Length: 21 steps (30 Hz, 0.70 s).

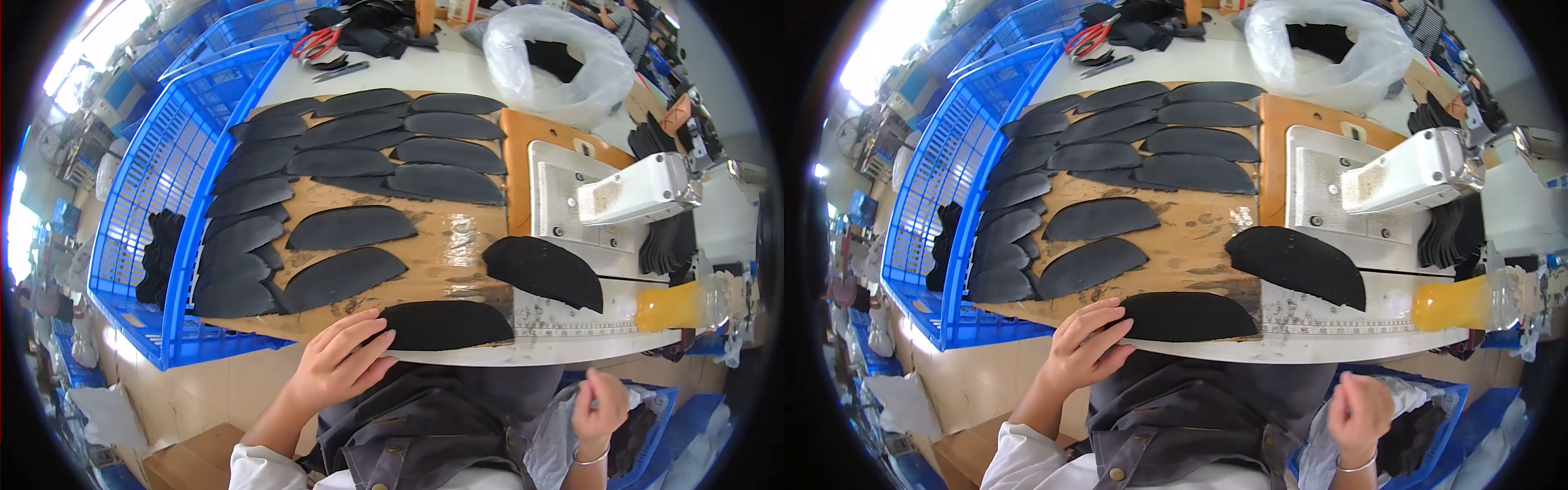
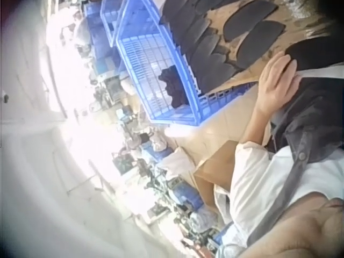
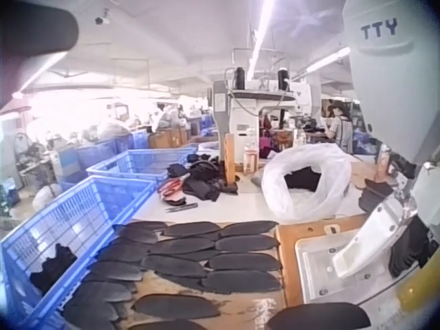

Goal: Applying adhesive from a squeeze bottle to the edges of black fabric shoe parts and stacking them.

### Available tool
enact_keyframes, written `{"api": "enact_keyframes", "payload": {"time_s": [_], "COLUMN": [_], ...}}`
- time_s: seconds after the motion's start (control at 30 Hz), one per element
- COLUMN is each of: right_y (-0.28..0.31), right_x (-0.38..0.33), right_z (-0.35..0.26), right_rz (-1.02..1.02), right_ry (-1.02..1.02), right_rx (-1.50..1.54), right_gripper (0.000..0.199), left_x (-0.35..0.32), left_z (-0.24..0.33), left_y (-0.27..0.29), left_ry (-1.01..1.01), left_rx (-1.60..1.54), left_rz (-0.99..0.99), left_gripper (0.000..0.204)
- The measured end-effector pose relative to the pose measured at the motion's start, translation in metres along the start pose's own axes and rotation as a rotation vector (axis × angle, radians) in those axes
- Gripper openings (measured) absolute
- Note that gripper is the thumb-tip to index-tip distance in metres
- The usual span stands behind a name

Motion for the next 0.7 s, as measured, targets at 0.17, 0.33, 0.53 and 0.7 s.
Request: {"api": "enact_keyframes", "payload": {"time_s": [0.17,0.33,0.53,0.7], "right_y": [-0.028,-0.045,-0.060,-0.066], "right_x": [0.018,0.008,0.004,0.005], "right_z": [-0.039,-0.035,-0.045,-0.054], "right_rz": [-0.151,-0.214,-0.289,-0.348], "right_ry": [0.164,0.159,0.125,0.157], "right_rx": [0.280,0.305,0.364,0.378], "right_gripper": [0.027,0.026,0.027,0.025], "left_x": [-0.007,-0.116,-0.270,-0.244], "left_z": [0.009,0.005,0.003,0.024], "left_y": [0.016,0.035,0.036,0.030], "left_ry": [0.032,0.412,1.090,1.243], "left_rx": [0.148,0.286,0.318,0.046], "left_rz": [0.029,0.585,-0.441,-1.057], "left_gripper": [0.029,0.021,0.044,0.043]}}
Point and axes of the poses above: each hand's wrist, its own x-axis towards the middle knuckle, its own y-axis out of the back of the hand, z = x × y, the point moved 1 cm from there along x, towards the middle knuckle, and after that the axes turned 15 degrees about -y, right-handed, at the moved point
